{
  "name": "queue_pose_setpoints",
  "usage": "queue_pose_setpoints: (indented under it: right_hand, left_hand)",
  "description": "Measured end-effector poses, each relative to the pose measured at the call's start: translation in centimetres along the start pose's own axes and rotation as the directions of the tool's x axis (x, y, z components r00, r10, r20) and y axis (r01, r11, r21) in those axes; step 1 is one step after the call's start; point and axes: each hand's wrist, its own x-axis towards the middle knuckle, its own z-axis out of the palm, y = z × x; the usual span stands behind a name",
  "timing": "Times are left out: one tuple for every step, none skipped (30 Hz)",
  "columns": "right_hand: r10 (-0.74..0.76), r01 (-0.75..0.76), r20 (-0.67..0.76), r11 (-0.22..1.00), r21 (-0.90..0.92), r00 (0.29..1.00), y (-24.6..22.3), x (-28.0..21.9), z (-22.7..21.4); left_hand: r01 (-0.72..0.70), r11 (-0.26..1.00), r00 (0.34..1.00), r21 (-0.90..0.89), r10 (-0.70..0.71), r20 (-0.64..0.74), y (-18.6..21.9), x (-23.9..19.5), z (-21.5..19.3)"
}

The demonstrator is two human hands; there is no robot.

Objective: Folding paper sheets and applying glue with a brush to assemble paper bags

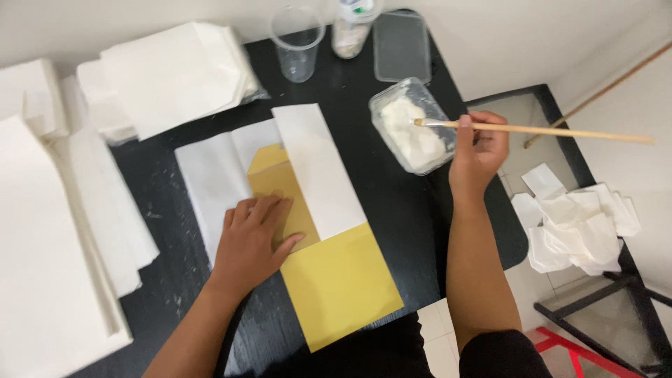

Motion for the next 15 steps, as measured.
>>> queue_pose_setpoints:
  right_hand:
    - [-0.051, 0.051, 0.002, 0.997, 0.053, 0.999, -0.5, -0.3, 0.3]
    - [-0.049, 0.047, 0.02, 0.997, 0.067, 0.999, -1.6, -1.0, 1.3]
    - [-0.014, 0.003, 0.082, 0.991, 0.132, 0.997, -2.9, -1.7, 2.4]
    - [0.015, -0.045, 0.151, 0.98, 0.194, 0.988, -4.2, -2.2, 3.3]
    - [0.013, -0.05, 0.174, 0.977, 0.207, 0.985, -5.6, -2.7, 4.9]
    - [0.026, -0.117, 0.298, 0.949, 0.292, 0.954, -7.0, -3.3, 6.5]
    - [0.025, -0.192, 0.419, 0.911, 0.364, 0.908, -8.5, -3.9, 8.1]
    - [0.016, -0.197, 0.436, 0.906, 0.374, 0.9, -9.3, -4.1, 9.8]
    - [0.028, -0.269, 0.524, 0.881, 0.389, 0.851, -10.1, -4.1, 11.4]
    - [0.041, -0.346, 0.606, 0.851, 0.396, 0.795, -11.0, -4.5, 12.9]
    - [0.035, -0.356, 0.619, 0.843, 0.404, 0.785, -11.1, -4.7, 15.1]
    - [0.02, -0.393, 0.661, 0.818, 0.421, 0.75, -11.1, -5.0, 17.0]
    - [0.003, -0.43, 0.7, 0.791, 0.435, 0.714, -11.0, -5.3, 19.0]
    - [-0.005, -0.435, 0.711, 0.788, 0.436, 0.704, -10.5, -5.6, 21.0]
    - [-0.034, -0.455, 0.739, 0.769, 0.449, 0.673, -10.1, -5.9, 22.9]
  left_hand:
    - [0.003, 1.0, 1.0, 0.016, -0.003, -0.019, -0.2, -0.3, 0.4]
    - [0.026, 0.999, 0.999, 0.021, -0.026, -0.019, -0.1, -0.3, 0.2]
    - [0.036, 0.999, 0.999, 0.019, -0.035, -0.024, 0.1, -0.3, 0.0]
    - [0.049, 0.999, 0.998, 0.016, -0.048, -0.031, 0.2, -0.2, -0.1]
    - [0.075, 0.997, 0.997, 0.019, -0.074, -0.034, 0.1, -0.5, 0.6]
    - [0.096, 0.995, 0.992, 0.039, -0.092, -0.088, -0.2, -0.9, 1.4]
    - [0.117, 0.991, 0.984, 0.059, -0.108, -0.141, -0.5, -1.1, 2.1]
    - [0.141, 0.988, 0.98, 0.063, -0.13, -0.147, -0.5, -1.2, 2.3]
    - [0.165, 0.984, 0.978, 0.07, -0.153, -0.144, -0.4, -1.2, 2.4]
    - [0.186, 0.979, 0.975, 0.081, -0.174, -0.135, -0.5, -1.4, 2.3]
    - [0.207, 0.974, 0.972, 0.088, -0.194, -0.136, -0.5, -1.5, 1.7]
    - [0.211, 0.976, 0.974, 0.047, -0.206, -0.094, -0.5, -1.4, 1.4]
    - [0.216, 0.976, 0.975, 0.006, -0.216, -0.051, -0.5, -1.3, 1.1]
    - [0.233, 0.972, 0.971, 0.008, -0.232, -0.057, -0.4, -1.3, 0.7]
    - [0.249, 0.969, 0.969, 0.003, -0.249, 0.002, -0.4, -1.3, 0.3]
